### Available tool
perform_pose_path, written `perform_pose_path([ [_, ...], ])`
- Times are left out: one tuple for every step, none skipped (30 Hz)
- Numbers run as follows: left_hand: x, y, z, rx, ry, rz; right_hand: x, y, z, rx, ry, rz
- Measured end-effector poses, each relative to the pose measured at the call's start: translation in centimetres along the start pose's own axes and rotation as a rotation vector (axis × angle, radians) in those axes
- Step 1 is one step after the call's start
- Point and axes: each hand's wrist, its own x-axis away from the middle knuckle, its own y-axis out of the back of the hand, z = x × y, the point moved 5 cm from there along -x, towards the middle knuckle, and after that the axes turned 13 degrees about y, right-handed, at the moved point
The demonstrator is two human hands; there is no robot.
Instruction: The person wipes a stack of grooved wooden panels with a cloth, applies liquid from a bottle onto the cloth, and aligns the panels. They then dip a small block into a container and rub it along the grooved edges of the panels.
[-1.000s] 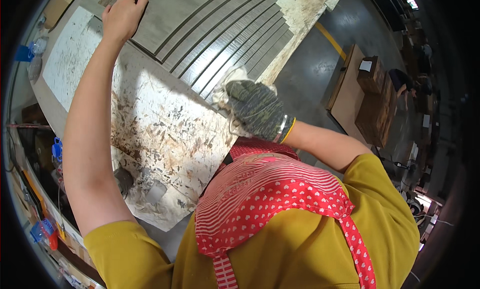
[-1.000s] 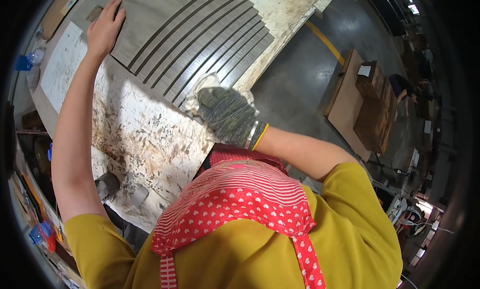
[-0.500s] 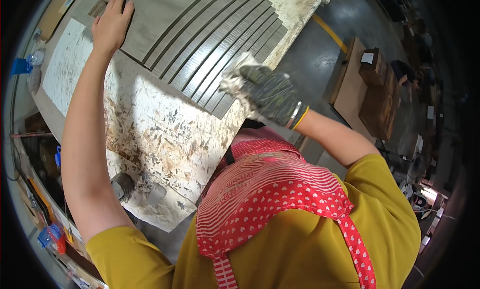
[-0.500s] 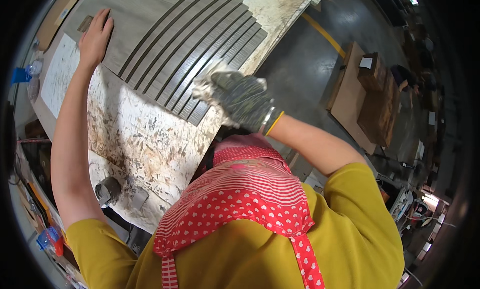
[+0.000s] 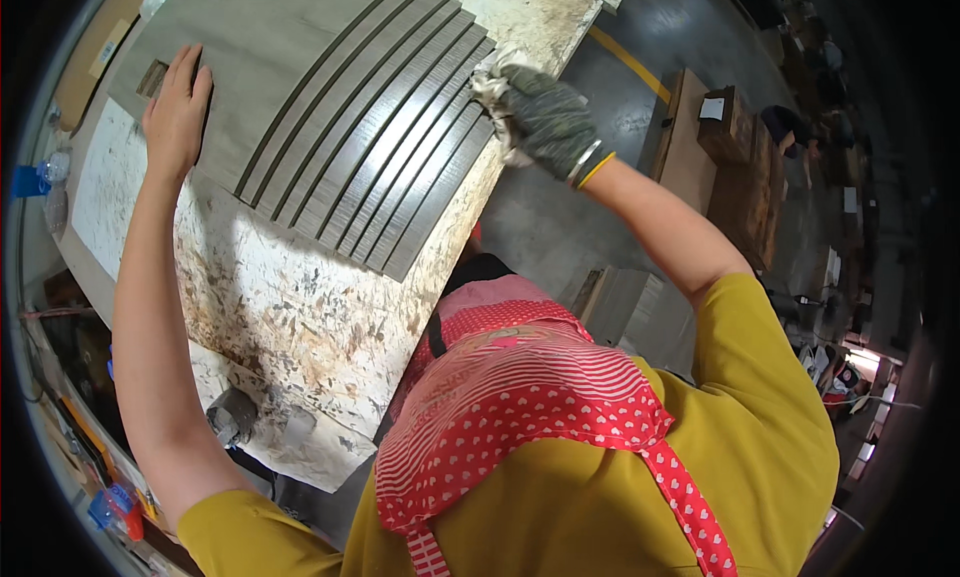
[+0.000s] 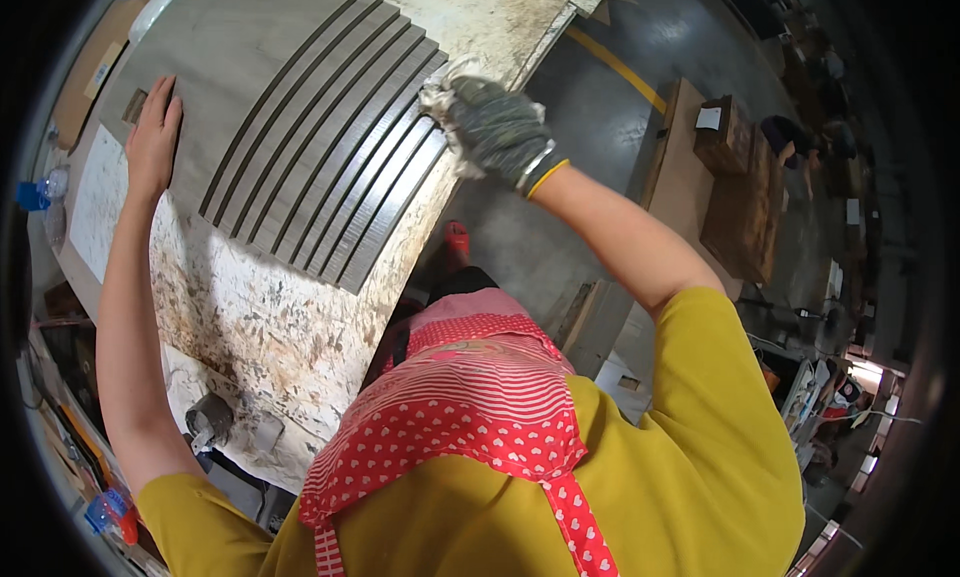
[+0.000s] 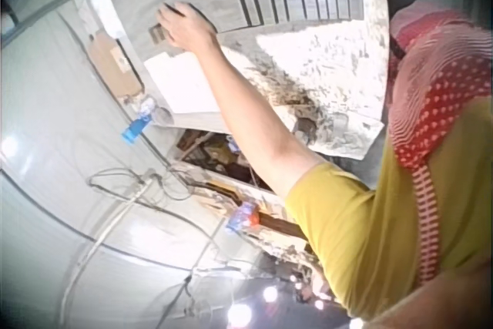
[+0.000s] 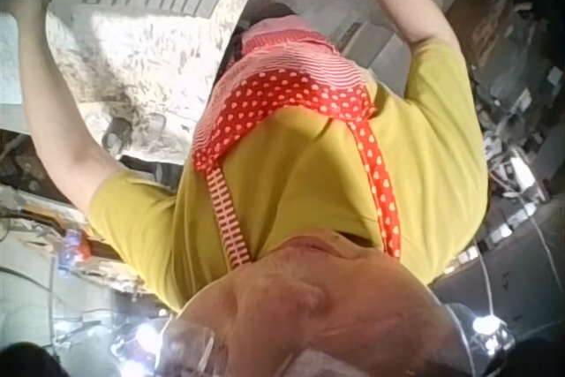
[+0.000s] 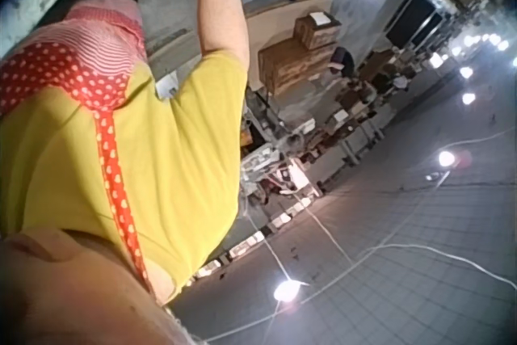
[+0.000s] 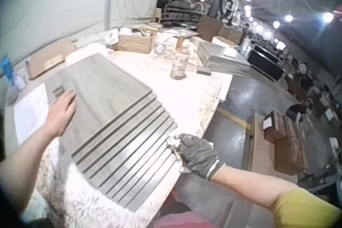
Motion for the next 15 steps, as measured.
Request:
perform_pose_path([
  [0.1,0.1,-0.1,-0.001,-0.005,-0.004,-0.3,0.2,1.3,-0.046,-0.001,0.017],
  [0.3,0.2,-0.3,-0.028,0.004,0.008,-0.4,-0.8,2.3,-0.337,-0.206,0.074],
  [0.3,0.0,-0.5,-0.052,0.013,0.021,0.2,-2.2,3.7,-0.628,-0.410,0.131],
  [0.4,0.0,-0.4,-0.046,0.008,0.016,0.3,-1.1,6.0,-0.336,-0.160,0.093],
  [0.5,0.0,-0.1,-0.045,0.012,0.018,0.1,-0.2,6.0,-0.187,0.016,0.085],
  [0.4,0.1,-0.1,-0.047,0.008,0.023,0.7,-1.0,4.3,-0.216,0.012,0.035],
  [0.5,0.1,0.1,-0.045,0.001,0.025,-0.3,-0.5,3.1,-0.250,0.014,-0.012],
  [0.5,0.2,0.4,-0.035,0.006,0.027,-0.5,1.2,1.8,-0.421,-0.006,-0.072],
  [0.5,0.4,0.3,-0.024,0.010,0.029,0.4,1.0,0.0,-0.417,-0.012,-0.071],
  [0.3,0.5,0.0,-0.024,0.000,0.034,1.8,-0.3,-3.9,-0.268,-0.156,0.060],
  [0.3,0.2,-0.5,-0.021,-0.008,0.034,3.3,-1.8,-7.8,-0.120,-0.299,0.189],
  [0.2,-0.2,-0.6,-0.033,-0.005,0.035,4.6,-2.3,-10.0,0.028,-0.438,0.318],
  [0.2,-0.3,0.0,-0.053,0.018,0.031,4.3,-1.8,-10.1,0.023,-0.422,0.313],
  [-0.2,-0.1,0.5,-0.060,0.032,0.026,3.9,-0.9,-10.0,0.030,-0.391,0.244],
  [-0.1,0.0,0.8,-0.043,0.027,0.021,3.9,0.0,-9.1,0.030,-0.368,0.188],
])
